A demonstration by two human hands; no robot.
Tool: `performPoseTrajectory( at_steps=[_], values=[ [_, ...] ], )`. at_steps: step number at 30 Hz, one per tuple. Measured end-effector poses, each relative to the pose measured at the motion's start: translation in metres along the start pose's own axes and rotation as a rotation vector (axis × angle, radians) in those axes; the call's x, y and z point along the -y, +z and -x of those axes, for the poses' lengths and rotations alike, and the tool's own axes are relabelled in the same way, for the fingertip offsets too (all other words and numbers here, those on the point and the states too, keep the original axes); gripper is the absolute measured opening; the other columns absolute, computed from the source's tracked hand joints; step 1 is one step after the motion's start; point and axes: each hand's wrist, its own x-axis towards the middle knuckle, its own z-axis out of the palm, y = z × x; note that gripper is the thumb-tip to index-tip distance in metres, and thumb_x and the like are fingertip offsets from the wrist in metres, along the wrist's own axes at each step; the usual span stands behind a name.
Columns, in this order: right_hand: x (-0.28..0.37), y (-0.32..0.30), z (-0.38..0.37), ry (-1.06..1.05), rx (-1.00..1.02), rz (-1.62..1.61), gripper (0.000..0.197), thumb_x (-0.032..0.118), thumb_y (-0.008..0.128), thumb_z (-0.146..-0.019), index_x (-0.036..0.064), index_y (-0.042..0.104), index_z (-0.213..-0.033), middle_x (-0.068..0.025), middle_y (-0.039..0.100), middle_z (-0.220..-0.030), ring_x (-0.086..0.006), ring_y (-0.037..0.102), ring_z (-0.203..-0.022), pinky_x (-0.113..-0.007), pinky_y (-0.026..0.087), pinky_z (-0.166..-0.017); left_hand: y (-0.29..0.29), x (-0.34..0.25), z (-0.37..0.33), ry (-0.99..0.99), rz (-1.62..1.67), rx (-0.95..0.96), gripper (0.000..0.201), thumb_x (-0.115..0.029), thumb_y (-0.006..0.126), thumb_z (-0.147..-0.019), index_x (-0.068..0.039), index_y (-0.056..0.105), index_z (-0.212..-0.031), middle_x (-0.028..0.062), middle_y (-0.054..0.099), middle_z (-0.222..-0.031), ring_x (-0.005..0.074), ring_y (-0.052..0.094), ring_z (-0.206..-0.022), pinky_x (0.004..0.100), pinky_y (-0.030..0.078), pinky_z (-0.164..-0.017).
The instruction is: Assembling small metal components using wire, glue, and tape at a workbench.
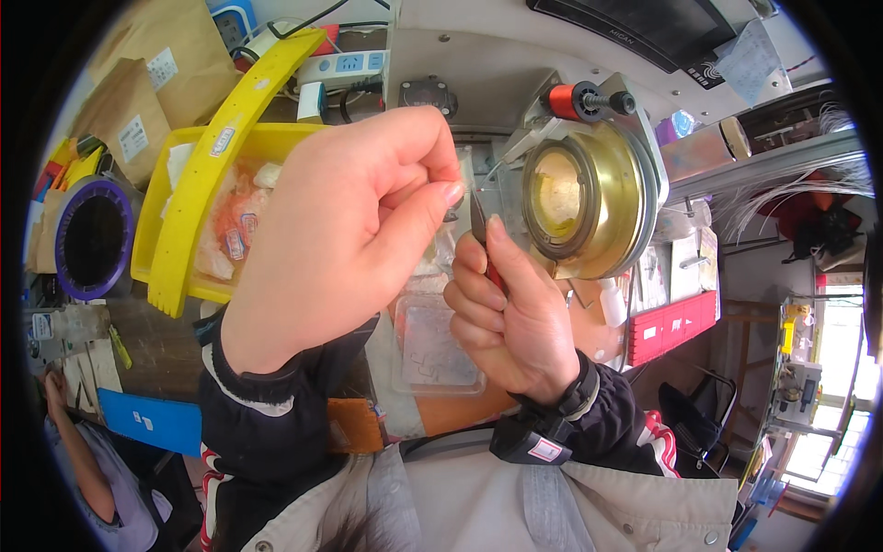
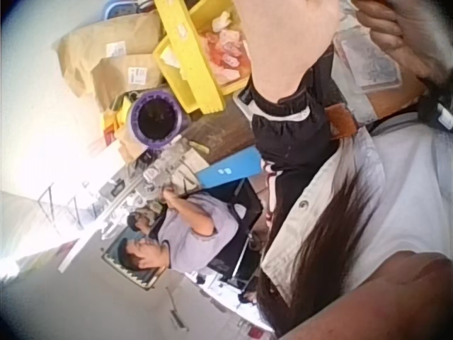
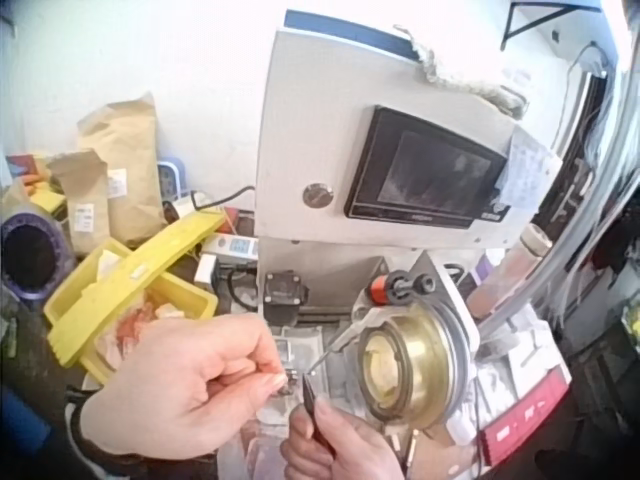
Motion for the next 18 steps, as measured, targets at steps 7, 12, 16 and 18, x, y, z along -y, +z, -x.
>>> performPoseTrajectory(
  at_steps=[7,12,16,18],
  values=[
    [0.0009,0.0001,0.0003,-0.030,-0.021,0.045,0.033,0.041,0.040,-0.104,0.0132,0.045,-0.086,0.0081,0.029,-0.063,-0.0028,0.021,-0.050,-0.019,0.016,-0.042,0.0021,-0.0038,-0.0002,0.006,-0.008,-0.017,0.006,0.001,0.057,-0.089,-0.002,0.052,-0.086,-0.0049,0.048,-0.065,0.0008,0.038,-0.059,0.0195,0.029,-0.053],
    [0.0025,0.0025,0.0014,0.007,-0.022,0.017,0.036,0.043,0.038,-0.104,0.0126,0.047,-0.088,0.0083,0.030,-0.063,-0.0023,0.022,-0.049,-0.019,0.016,-0.041,0.0015,-0.0045,0.0016,0.002,-0.012,-0.034,0.007,0.000,0.058,-0.089,-0.002,0.053,-0.085,-0.0053,0.047,-0.063,0.0010,0.037,-0.059,0.0196,0.029,-0.053],
    [0.0047,-0.0005,0.0019,0.049,0.026,-0.020,0.039,0.046,0.035,-0.104,0.0123,0.049,-0.091,0.0083,0.030,-0.063,-0.0022,0.022,-0.049,-0.019,0.016,-0.041,0.0002,-0.0023,0.0011,0.007,-0.024,-0.040,0.007,0.000,0.058,-0.089,-0.003,0.052,-0.085,-0.0053,0.047,-0.063,0.0011,0.037,-0.059,0.0197,0.029,-0.053],
    [0.0044,-0.0024,0.0016,0.057,0.035,-0.026,0.038,0.046,0.036,-0.104,0.0125,0.049,-0.091,0.0083,0.030,-0.063,-0.0023,0.022,-0.049,-0.019,0.016,-0.041,0.0002,-0.0016,0.0008,0.012,-0.029,-0.046,0.007,0.000,0.058,-0.089,-0.003,0.052,-0.085,-0.0053,0.047,-0.064,0.0011,0.037,-0.059,0.0198,0.029,-0.053]
  ],
)
